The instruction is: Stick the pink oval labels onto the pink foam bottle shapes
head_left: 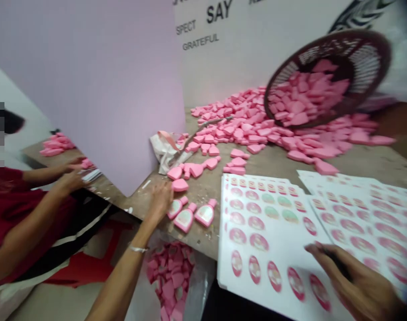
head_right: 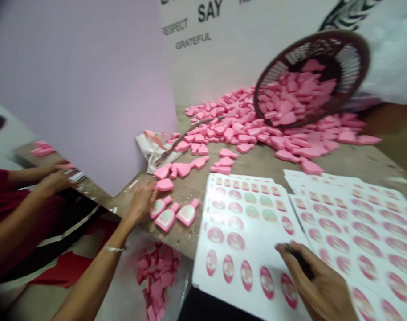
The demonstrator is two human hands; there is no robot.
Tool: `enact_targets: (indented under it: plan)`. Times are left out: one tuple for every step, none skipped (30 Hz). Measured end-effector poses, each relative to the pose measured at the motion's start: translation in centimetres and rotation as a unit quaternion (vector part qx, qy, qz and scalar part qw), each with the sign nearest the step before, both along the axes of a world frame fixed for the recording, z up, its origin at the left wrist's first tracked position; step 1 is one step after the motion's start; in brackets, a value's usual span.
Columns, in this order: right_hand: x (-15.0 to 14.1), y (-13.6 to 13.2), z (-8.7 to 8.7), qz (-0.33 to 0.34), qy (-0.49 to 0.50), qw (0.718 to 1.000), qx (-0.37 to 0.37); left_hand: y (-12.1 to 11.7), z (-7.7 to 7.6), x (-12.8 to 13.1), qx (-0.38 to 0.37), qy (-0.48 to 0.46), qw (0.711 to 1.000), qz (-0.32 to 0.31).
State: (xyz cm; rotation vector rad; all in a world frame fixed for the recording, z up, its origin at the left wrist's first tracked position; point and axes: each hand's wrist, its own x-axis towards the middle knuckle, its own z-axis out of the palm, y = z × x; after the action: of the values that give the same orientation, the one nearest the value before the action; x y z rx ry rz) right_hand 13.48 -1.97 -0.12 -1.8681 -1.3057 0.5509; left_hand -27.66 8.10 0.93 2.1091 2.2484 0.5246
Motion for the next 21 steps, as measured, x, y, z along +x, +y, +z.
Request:
enact_targets:
  plan:
    - [-0.3,-0.4,0.8,0.029,0.016,0.999,-0.03,-1.0,0.8,0.5,0.014,-0.012,1.0,-0.006]
    - [-0.6,-0.7,1.5,0.02,0.028,0.999,-0.017,-2.1,1.6,1.3,0.028,-0.028,0.999,-0.014]
    - [-0.9,-1.1,2.1,0.031,0.04,0.999,-0.006,-3.3,2.3,2.3,0.05,-0.054,0.997,-0.031]
    - [-1.1,-1.4,2.6,0.044,0.052,0.998,0.001,-4.8,3.0,3.7,0.079,-0.111,0.988,-0.069]
    - [-1.3,-1.8,2.9,0.053,0.071,0.996,-0.002,-6.3,3.6,5.4,0.087,-0.164,0.976,-0.113]
    - [-1.5,-2.3,3.1,0.072,0.095,0.993,-0.019,-7.9,4.2,7.3,0.073,-0.207,0.962,-0.164]
    - [-1.6,-2.9,3.2,0.097,0.126,0.986,-0.046,-9.4,4.7,9.4,0.042,-0.249,0.944,-0.215]
    - [-1.6,-3.4,3.3,0.126,0.161,0.976,-0.077,-10.8,5.0,11.5,0.007,-0.287,0.918,-0.274]
    - [-1.6,-4.0,3.2,0.157,0.197,0.962,-0.108,-12.0,5.3,13.5,-0.045,-0.319,0.888,-0.329]
    - [-1.5,-4.6,3.1,0.186,0.231,0.946,-0.132,-13.0,5.4,15.3,-0.094,-0.348,0.859,-0.365]
    - [-1.3,-5.2,2.9,0.211,0.259,0.931,-0.149,-13.6,5.3,16.8,-0.131,-0.374,0.833,-0.386]
    - [-1.0,-5.7,2.7,0.232,0.281,0.918,-0.158,-14.0,5.2,17.9,-0.161,-0.398,0.814,-0.392]
    - [-0.7,-6.1,2.5,0.248,0.298,0.907,-0.165,-14.2,4.9,18.7,-0.181,-0.421,0.8,-0.387]
    - [-0.4,-6.5,2.3,0.265,0.313,0.895,-0.175,-14.3,4.6,19.2,-0.197,-0.447,0.789,-0.372]
    - [-0.1,-6.8,2.0,0.278,0.333,0.881,-0.187,-14.2,4.1,19.6,-0.214,-0.478,0.776,-0.351]
    - [0.0,-7.1,1.8,0.283,0.358,0.868,-0.197,-14.1,3.7,19.9,-0.23,-0.515,0.761,-0.321]
    - [0.0,-7.2,1.7,0.277,0.387,0.855,-0.206,-14.1,3.2,20.3,-0.243,-0.558,0.74,-0.287]
    - [-0.2,-7.3,1.6,0.26,0.415,0.846,-0.212,-14.0,2.7,20.7,-0.249,-0.601,0.717,-0.25]
    - [-0.6,-7.2,1.6,0.238,0.438,0.84,-0.214,-14.1,2.3,21.2,-0.25,-0.639,0.694,-0.218]
    - [-1.1,-7.1,1.7,0.217,0.453,0.839,-0.21,-14.2,2.0,21.9,-0.247,-0.667,0.676,-0.192]
    - [-1.7,-6.8,1.8,0.204,0.458,0.842,-0.199,-14.2,1.8,22.5,-0.24,-0.684,0.667,-0.172]
